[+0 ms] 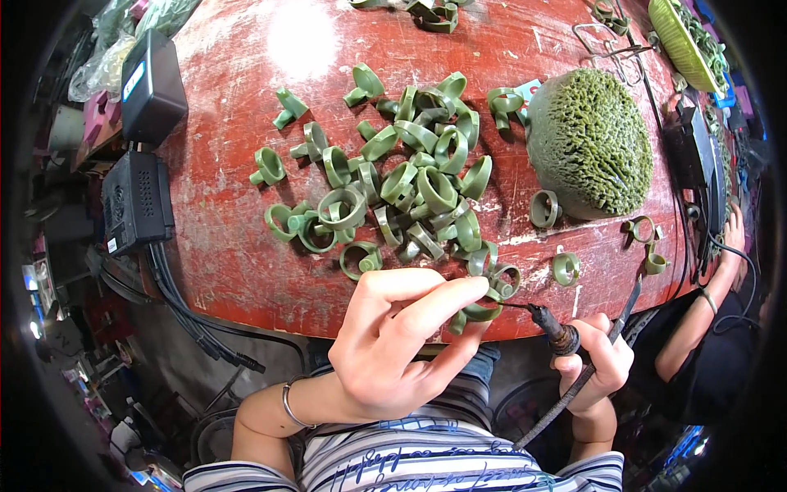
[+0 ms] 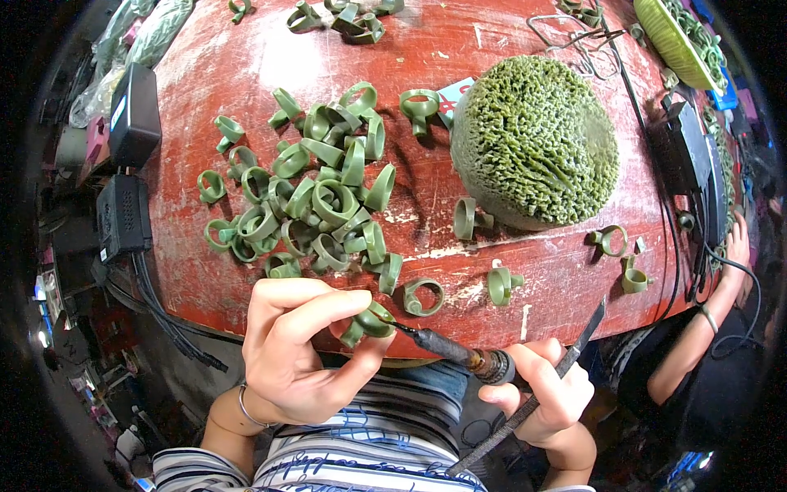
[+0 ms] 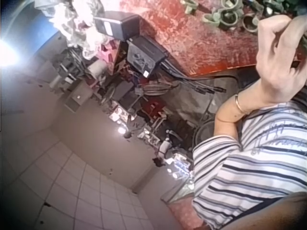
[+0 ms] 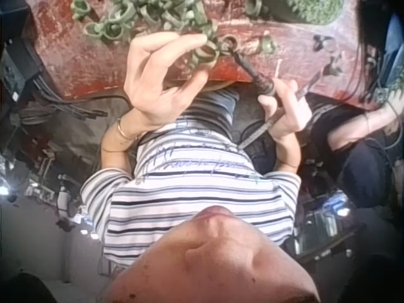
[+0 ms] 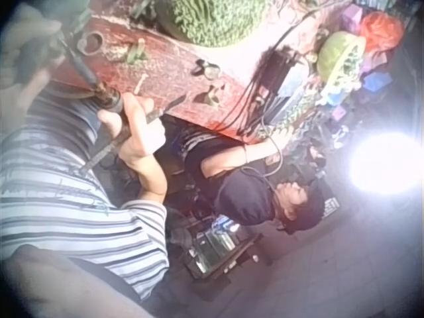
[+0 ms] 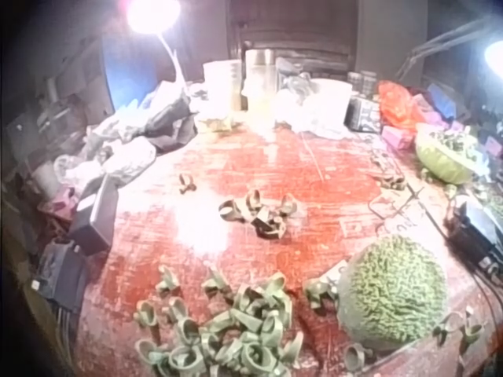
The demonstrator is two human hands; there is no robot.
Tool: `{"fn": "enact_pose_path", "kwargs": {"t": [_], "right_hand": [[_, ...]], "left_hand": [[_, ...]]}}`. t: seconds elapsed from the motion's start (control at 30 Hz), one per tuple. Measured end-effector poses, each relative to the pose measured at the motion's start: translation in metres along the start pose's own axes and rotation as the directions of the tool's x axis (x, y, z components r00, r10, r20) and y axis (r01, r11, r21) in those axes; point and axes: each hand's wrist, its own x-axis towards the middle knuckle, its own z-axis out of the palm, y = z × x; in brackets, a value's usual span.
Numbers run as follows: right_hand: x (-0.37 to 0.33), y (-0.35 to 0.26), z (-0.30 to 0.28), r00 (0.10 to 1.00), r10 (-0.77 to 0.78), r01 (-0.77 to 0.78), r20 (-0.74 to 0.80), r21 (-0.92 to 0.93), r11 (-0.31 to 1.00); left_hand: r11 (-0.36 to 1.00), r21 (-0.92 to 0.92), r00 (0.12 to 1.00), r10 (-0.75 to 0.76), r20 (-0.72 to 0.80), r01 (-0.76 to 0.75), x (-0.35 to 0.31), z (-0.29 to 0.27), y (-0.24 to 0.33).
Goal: Using a heated tool to fuse small green leaf-shaped components into a spherical decorative object.
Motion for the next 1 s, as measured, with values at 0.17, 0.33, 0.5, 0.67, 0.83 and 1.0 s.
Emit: {"fn": "enact_pose_path", "kwargs": {"t": [0.17, 0.33, 0.5, 0.67, 0.83, 1.0], "right_hand": [[0.000, 0.000, 0.000, 1.000, 0.014, -0.014, 0.006, 0.012, 1.000], [-0.001, 0.000, -0.001, 1.000, 0.023, -0.024, 0.014, 0.027, 0.999], [-0.001, 0.000, -0.001, 0.999, 0.029, -0.030, 0.020, 0.028, 0.999], [-0.001, -0.001, -0.001, 0.999, 0.040, -0.041, 0.031, 0.030, 0.999], [-0.002, 0.000, 0.000, 0.998, 0.046, -0.047, 0.032, 0.031, 0.998], [-0.014, 0.015, 0.007, 0.987, 0.153, -0.131, -0.046, 0.322, 0.938]], "left_hand": [[1.000, 0.007, 1.000, 0.004, 0.013, -0.005, 0.000, -0.001, 0.000], [1.000, 0.011, 1.000, 0.005, 0.022, -0.006, 0.000, -0.002, -0.001], [1.000, 0.012, 0.999, -0.004, 0.033, 0.003, -0.002, -0.003, -0.001], [1.000, -0.002, 0.999, -0.004, 0.039, 0.004, -0.002, -0.003, -0.002], [1.000, 0.000, 0.999, -0.002, 0.034, 0.002, -0.001, -0.003, -0.003], [1.000, 0.008, 1.000, 0.004, 0.024, -0.004, 0.000, -0.003, -0.002]]}}
